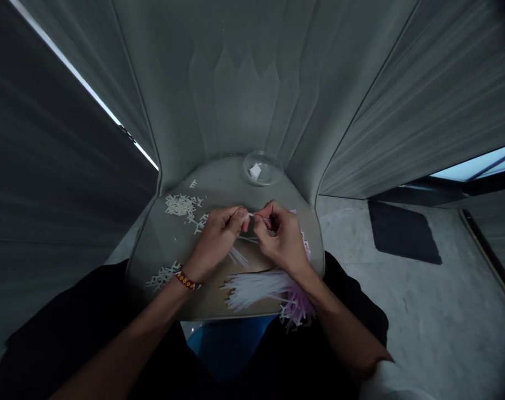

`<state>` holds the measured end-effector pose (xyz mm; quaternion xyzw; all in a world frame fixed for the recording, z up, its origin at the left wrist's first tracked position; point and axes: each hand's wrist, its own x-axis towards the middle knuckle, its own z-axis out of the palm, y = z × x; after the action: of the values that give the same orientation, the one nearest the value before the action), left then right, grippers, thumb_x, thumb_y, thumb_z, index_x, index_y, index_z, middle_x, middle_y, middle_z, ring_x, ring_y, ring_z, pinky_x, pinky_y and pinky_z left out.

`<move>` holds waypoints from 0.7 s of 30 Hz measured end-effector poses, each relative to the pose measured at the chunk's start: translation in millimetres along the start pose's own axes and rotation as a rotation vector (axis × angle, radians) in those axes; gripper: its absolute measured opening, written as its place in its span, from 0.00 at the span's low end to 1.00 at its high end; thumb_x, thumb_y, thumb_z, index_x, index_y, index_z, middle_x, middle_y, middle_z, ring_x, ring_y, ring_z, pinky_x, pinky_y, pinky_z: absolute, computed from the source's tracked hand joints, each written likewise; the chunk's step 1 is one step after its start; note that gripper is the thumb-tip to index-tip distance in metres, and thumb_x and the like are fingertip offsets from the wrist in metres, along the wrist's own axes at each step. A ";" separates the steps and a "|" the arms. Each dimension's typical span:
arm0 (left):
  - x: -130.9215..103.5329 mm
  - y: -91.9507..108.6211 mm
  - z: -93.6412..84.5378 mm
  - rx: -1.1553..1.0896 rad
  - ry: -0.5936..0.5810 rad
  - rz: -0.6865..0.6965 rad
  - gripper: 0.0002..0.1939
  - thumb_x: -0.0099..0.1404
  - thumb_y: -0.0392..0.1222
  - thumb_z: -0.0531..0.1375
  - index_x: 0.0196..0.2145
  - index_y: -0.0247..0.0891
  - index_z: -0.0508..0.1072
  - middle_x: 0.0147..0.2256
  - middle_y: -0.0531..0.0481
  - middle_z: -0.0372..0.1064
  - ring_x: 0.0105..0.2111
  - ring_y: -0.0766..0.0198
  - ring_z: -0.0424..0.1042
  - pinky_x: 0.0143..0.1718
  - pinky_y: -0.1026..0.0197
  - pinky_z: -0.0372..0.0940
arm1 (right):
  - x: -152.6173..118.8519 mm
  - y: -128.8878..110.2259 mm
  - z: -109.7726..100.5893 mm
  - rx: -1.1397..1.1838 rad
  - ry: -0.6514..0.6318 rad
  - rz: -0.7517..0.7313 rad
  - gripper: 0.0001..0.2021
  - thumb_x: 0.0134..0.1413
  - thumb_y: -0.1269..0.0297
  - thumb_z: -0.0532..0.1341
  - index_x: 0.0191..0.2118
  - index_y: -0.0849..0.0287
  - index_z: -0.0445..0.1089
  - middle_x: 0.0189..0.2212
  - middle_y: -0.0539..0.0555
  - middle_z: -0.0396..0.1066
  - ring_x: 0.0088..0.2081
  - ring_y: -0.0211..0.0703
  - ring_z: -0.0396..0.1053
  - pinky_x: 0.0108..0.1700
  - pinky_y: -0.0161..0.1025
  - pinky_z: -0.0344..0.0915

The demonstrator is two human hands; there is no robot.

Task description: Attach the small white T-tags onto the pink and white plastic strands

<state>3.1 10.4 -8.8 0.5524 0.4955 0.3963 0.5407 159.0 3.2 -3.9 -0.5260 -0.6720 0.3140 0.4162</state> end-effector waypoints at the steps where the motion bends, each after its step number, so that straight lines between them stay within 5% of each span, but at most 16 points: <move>1: -0.1 -0.6 0.8 0.005 0.004 -0.002 0.22 0.72 0.52 0.53 0.23 0.38 0.64 0.20 0.57 0.48 0.19 0.69 0.47 0.21 0.64 0.44 | -0.3 0.5 0.7 0.016 0.002 0.008 0.05 0.60 0.68 0.60 0.31 0.58 0.69 0.23 0.45 0.62 0.25 0.34 0.59 0.29 0.35 0.55; 21: 5.0 -0.8 -4.1 0.207 -0.081 0.194 0.21 0.73 0.45 0.51 0.22 0.37 0.61 0.21 0.55 0.57 0.24 0.68 0.56 0.28 0.63 0.50 | -2.4 -0.5 1.3 0.083 -0.081 0.062 0.08 0.62 0.66 0.60 0.30 0.59 0.69 0.22 0.45 0.65 0.24 0.33 0.60 0.28 0.34 0.56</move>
<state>0.0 16.1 -9.7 0.6660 0.4559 0.3707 0.4596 157.9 0.7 -4.7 -0.5158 -0.6579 0.3753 0.4003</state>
